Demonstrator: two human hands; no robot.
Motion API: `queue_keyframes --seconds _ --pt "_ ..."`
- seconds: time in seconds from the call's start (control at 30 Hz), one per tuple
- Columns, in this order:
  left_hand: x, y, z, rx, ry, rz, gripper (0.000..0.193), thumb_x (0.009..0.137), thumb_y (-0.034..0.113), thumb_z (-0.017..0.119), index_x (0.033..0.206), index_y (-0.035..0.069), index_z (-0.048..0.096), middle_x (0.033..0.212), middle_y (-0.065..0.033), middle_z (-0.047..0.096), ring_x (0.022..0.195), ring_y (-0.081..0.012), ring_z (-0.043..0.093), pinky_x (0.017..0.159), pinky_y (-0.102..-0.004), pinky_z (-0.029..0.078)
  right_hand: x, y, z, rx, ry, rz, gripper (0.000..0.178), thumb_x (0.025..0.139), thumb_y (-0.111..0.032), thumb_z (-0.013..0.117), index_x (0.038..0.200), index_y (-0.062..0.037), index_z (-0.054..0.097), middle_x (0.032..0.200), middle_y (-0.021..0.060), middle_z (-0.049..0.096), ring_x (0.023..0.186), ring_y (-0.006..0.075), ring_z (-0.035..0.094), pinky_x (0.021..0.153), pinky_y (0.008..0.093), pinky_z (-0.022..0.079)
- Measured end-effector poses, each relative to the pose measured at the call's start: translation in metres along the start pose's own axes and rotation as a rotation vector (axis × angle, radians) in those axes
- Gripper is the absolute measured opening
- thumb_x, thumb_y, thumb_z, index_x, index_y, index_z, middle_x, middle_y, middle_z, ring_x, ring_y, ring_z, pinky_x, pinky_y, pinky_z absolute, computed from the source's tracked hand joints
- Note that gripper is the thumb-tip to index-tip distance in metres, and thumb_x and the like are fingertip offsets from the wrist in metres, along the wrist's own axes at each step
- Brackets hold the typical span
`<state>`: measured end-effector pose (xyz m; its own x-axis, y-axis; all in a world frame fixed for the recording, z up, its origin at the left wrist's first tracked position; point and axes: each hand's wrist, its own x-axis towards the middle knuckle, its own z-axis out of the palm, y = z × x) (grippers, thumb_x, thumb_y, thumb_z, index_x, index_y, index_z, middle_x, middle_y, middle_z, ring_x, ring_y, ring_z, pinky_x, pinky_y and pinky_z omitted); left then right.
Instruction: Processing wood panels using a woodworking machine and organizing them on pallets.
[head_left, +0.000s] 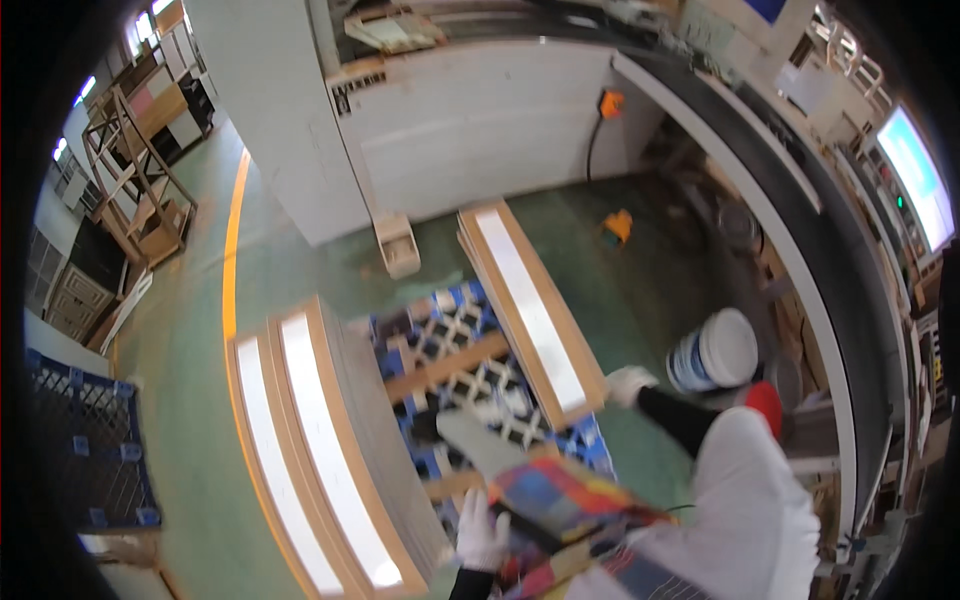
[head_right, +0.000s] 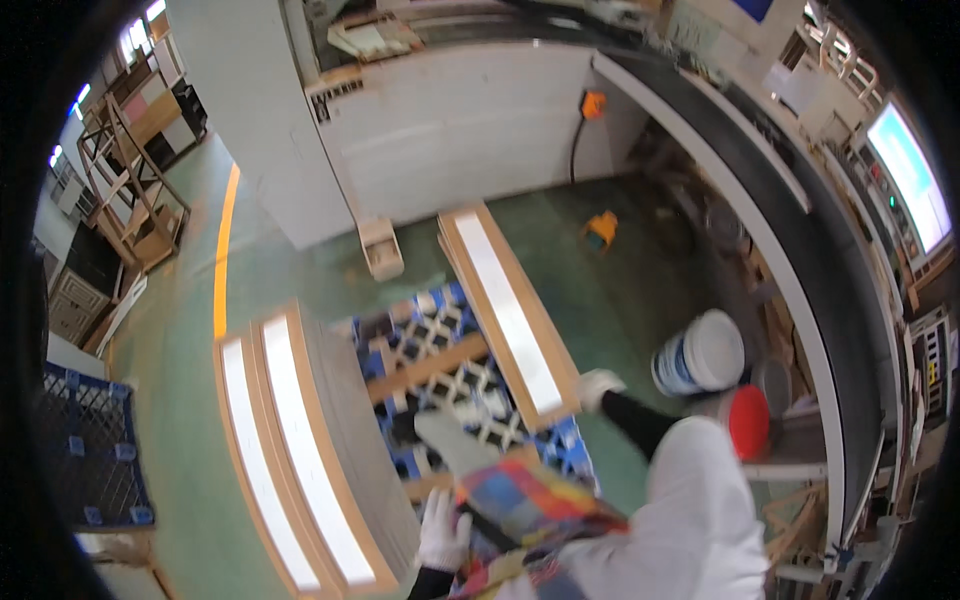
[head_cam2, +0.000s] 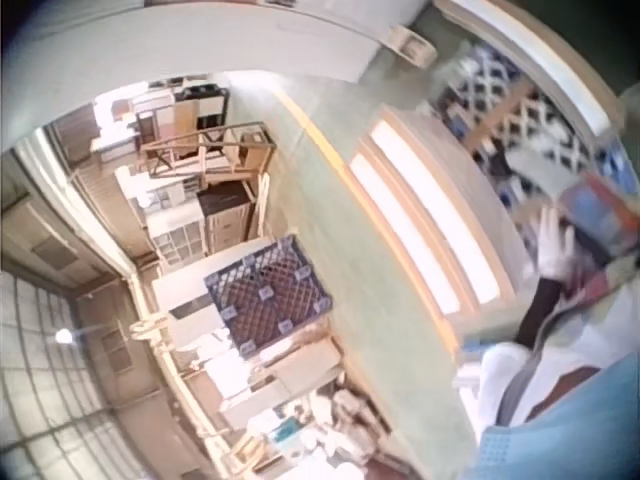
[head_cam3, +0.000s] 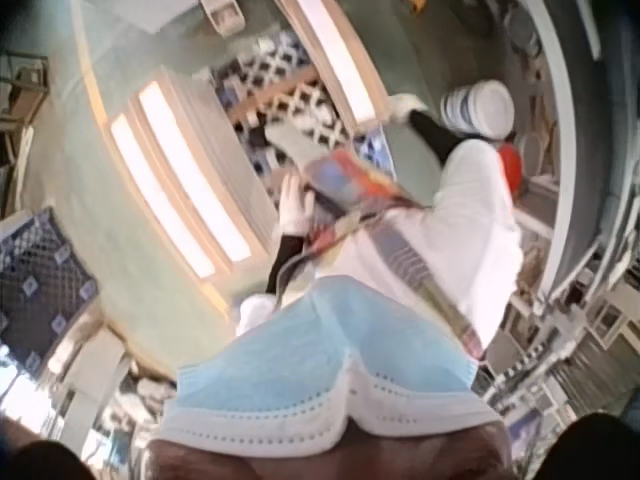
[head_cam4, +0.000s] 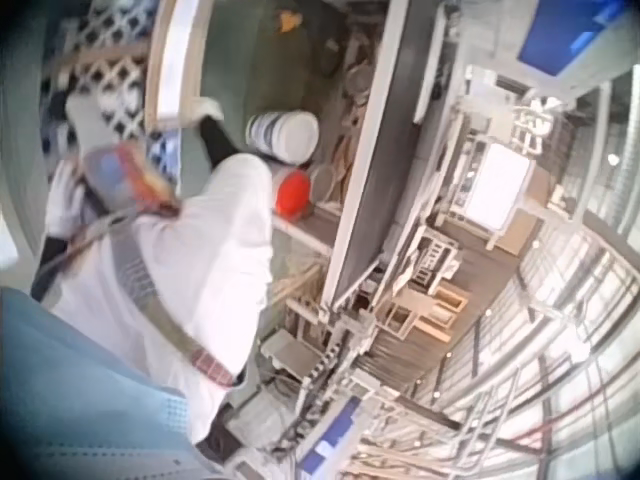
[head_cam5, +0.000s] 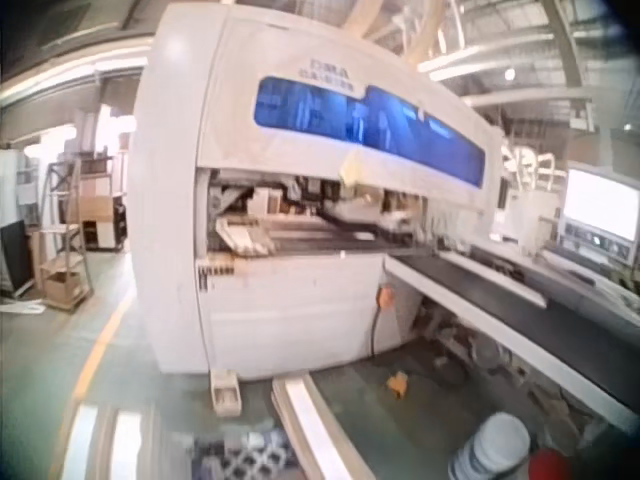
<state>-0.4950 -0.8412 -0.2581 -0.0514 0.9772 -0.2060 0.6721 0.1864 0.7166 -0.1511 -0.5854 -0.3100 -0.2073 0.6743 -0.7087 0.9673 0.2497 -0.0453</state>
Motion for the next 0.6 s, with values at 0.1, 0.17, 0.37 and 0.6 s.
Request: queue_keyframes --seconds 0.1,0.17,0.37,0.6 --pt "-0.058 0.041 0.042 -0.028 0.106 0.000 0.058 0.083 0.025 0.063 0.133 0.002 0.044 0.136 -0.0249 0.043 0.121 -0.0427 0.046 0.098 -0.0443 0.041 -0.177 0.137 0.088 -0.146 0.138 0.121 0.032 0.087 -0.029 0.050 0.082 -0.0028 0.067 0.084 0.0189 0.068 0.078 0.0311 0.068 0.067 0.0439 0.050" --pt "-0.084 0.046 0.068 -0.113 0.142 -0.056 0.057 0.082 0.027 0.064 0.133 0.007 0.047 0.131 -0.0222 0.050 0.114 -0.0386 0.053 0.094 -0.0436 0.045 -0.263 0.243 0.245 -0.166 0.188 0.251 0.034 0.091 -0.026 0.045 0.106 -0.0048 0.066 0.102 0.0172 0.068 0.096 0.0311 0.066 0.081 0.0450 0.051" --pt "-0.153 0.047 0.081 -0.133 0.064 -0.544 0.053 0.083 0.030 0.063 0.130 0.008 0.052 0.110 -0.0169 0.066 0.101 -0.0315 0.063 0.088 -0.0405 0.048 -0.347 0.179 0.248 0.350 -0.654 0.482 0.042 0.090 -0.037 0.043 0.105 -0.0044 0.065 0.096 0.0155 0.069 0.083 0.0278 0.068 0.076 0.0419 0.054" --pt "-0.125 0.046 0.106 -0.050 -0.049 -0.573 0.056 0.079 0.038 0.061 0.125 0.007 0.056 0.109 -0.0189 0.065 0.106 -0.0330 0.061 0.091 -0.0404 0.046 -0.327 0.146 0.006 0.526 0.351 0.022 0.043 0.086 -0.039 0.053 0.111 -0.0049 0.063 0.107 0.0197 0.064 0.103 0.0347 0.060 0.089 0.0402 0.047"
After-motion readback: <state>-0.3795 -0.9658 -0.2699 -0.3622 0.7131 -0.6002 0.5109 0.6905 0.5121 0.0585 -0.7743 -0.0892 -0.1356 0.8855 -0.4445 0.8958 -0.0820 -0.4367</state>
